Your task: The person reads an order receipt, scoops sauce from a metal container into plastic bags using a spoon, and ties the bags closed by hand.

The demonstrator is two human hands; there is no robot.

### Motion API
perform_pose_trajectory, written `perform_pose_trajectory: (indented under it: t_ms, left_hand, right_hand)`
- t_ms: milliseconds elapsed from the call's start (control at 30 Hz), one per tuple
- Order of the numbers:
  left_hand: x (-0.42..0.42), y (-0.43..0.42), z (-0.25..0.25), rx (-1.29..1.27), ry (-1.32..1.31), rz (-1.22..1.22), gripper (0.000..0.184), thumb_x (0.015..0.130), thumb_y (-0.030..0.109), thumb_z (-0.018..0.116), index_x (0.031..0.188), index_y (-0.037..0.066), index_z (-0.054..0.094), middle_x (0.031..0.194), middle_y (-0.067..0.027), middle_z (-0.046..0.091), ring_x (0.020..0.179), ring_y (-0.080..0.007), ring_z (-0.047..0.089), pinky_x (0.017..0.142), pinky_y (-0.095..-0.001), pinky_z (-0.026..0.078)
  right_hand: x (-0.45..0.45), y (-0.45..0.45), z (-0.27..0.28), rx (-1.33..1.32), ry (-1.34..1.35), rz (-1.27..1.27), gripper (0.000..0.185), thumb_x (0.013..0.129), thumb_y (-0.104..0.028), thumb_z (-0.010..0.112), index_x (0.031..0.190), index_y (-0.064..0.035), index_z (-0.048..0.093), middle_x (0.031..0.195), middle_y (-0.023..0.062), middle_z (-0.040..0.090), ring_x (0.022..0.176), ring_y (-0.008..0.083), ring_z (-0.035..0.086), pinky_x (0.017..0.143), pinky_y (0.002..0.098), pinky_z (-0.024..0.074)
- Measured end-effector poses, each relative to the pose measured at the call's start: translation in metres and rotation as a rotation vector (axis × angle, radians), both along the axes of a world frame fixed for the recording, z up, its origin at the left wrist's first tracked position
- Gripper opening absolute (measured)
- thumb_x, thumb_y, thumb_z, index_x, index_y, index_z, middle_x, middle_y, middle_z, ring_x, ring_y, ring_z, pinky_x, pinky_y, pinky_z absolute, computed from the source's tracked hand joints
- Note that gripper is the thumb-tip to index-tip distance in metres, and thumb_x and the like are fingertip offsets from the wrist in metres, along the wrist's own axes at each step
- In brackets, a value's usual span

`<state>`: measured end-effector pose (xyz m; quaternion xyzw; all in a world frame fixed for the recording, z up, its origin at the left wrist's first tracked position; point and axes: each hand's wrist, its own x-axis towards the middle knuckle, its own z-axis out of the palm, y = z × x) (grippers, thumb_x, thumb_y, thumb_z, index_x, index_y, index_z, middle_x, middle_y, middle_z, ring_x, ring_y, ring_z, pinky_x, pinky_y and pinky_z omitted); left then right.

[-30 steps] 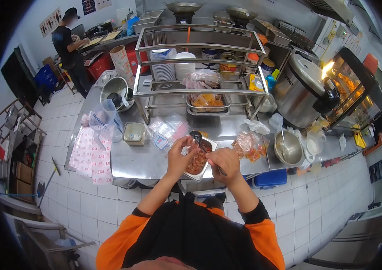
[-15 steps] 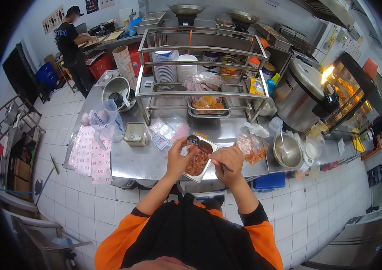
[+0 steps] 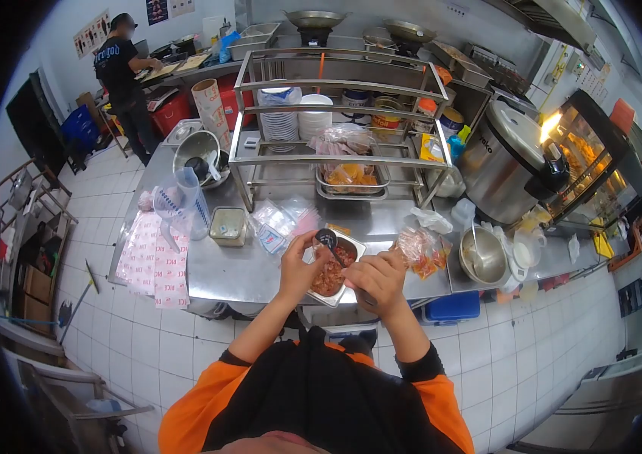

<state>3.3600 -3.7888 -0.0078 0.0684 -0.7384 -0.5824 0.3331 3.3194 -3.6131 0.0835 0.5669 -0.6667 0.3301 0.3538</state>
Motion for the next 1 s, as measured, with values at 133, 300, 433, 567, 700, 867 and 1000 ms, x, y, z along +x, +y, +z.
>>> perform_pose_trajectory:
  t_ms: [133, 300, 433, 567, 700, 867, 1000]
  left_hand:
    - [0.003, 0.0, 0.002, -0.013, -0.01, 0.005, 0.048, 0.072, 0.009, 0.078, 0.115, -0.001, 0.06, 0.103, -0.0142, 0.063, 0.098, -0.0255, 0.063, 0.086, -0.0336, 0.048]
    - [0.002, 0.0, -0.002, -0.02, -0.022, 0.013, 0.048, 0.072, 0.008, 0.078, 0.115, -0.001, 0.06, 0.104, -0.0148, 0.063, 0.098, -0.0257, 0.063, 0.086, -0.0335, 0.048]
    - [0.002, 0.003, -0.001, -0.01, -0.039, 0.019, 0.048, 0.071, 0.009, 0.078, 0.115, -0.001, 0.06, 0.104, -0.015, 0.063, 0.099, -0.0257, 0.063, 0.086, -0.0336, 0.048]
    - [0.002, 0.001, -0.003, -0.028, -0.062, 0.018, 0.048, 0.071, 0.009, 0.078, 0.115, -0.001, 0.06, 0.104, -0.0149, 0.063, 0.099, -0.0256, 0.063, 0.086, -0.0335, 0.048]
    - [0.001, 0.002, -0.007, -0.004, -0.032, 0.018, 0.048, 0.072, 0.01, 0.078, 0.115, -0.001, 0.06, 0.104, -0.0148, 0.063, 0.099, -0.0258, 0.063, 0.086, -0.0332, 0.048]
    - [0.001, 0.002, -0.008, -0.015, -0.06, 0.02, 0.048, 0.072, 0.009, 0.078, 0.115, 0.0, 0.06, 0.105, -0.0145, 0.063, 0.1, -0.0257, 0.062, 0.087, -0.0331, 0.048]
    - [-0.001, 0.001, -0.008, -0.033, -0.074, 0.013, 0.047, 0.072, 0.008, 0.077, 0.115, 0.0, 0.06, 0.106, -0.0142, 0.062, 0.101, -0.0255, 0.062, 0.087, -0.0332, 0.048]
  right_hand:
    - [0.001, 0.0, -0.003, -0.045, -0.028, -0.022, 0.011, 0.08, -0.016, 0.067, 0.088, -0.0141, 0.059, 0.077, -0.001, 0.065, 0.07, 0.018, 0.062, 0.063, 0.032, 0.0399]
    - [-0.003, 0.001, -0.006, -0.058, -0.067, -0.015, 0.009, 0.082, -0.017, 0.066, 0.087, -0.0144, 0.059, 0.075, -0.0013, 0.064, 0.069, 0.0178, 0.062, 0.064, 0.0324, 0.0395]
    - [-0.01, 0.002, -0.007, -0.086, -0.088, 0.012, 0.007, 0.083, -0.017, 0.065, 0.086, -0.0138, 0.059, 0.073, -0.0006, 0.064, 0.067, 0.0181, 0.062, 0.063, 0.0322, 0.0398]
    - [-0.008, 0.001, -0.008, -0.13, -0.091, 0.053, 0.006, 0.084, -0.017, 0.064, 0.085, -0.0129, 0.059, 0.072, 0.0004, 0.064, 0.066, 0.0182, 0.062, 0.06, 0.0313, 0.0403]
    - [-0.01, 0.002, -0.012, -0.124, -0.098, 0.05, 0.007, 0.085, -0.017, 0.065, 0.085, -0.0124, 0.06, 0.072, 0.0006, 0.064, 0.064, 0.0181, 0.063, 0.06, 0.0305, 0.0411]
    - [-0.014, 0.001, -0.018, -0.154, -0.138, 0.066, 0.007, 0.083, -0.015, 0.066, 0.085, -0.0116, 0.06, 0.073, 0.0006, 0.064, 0.063, 0.0184, 0.063, 0.059, 0.03, 0.0427]
    - [-0.014, 0.0, -0.017, -0.111, -0.11, 0.077, 0.008, 0.083, -0.014, 0.067, 0.086, -0.0105, 0.06, 0.073, 0.0014, 0.065, 0.062, 0.0187, 0.063, 0.056, 0.0299, 0.0432]
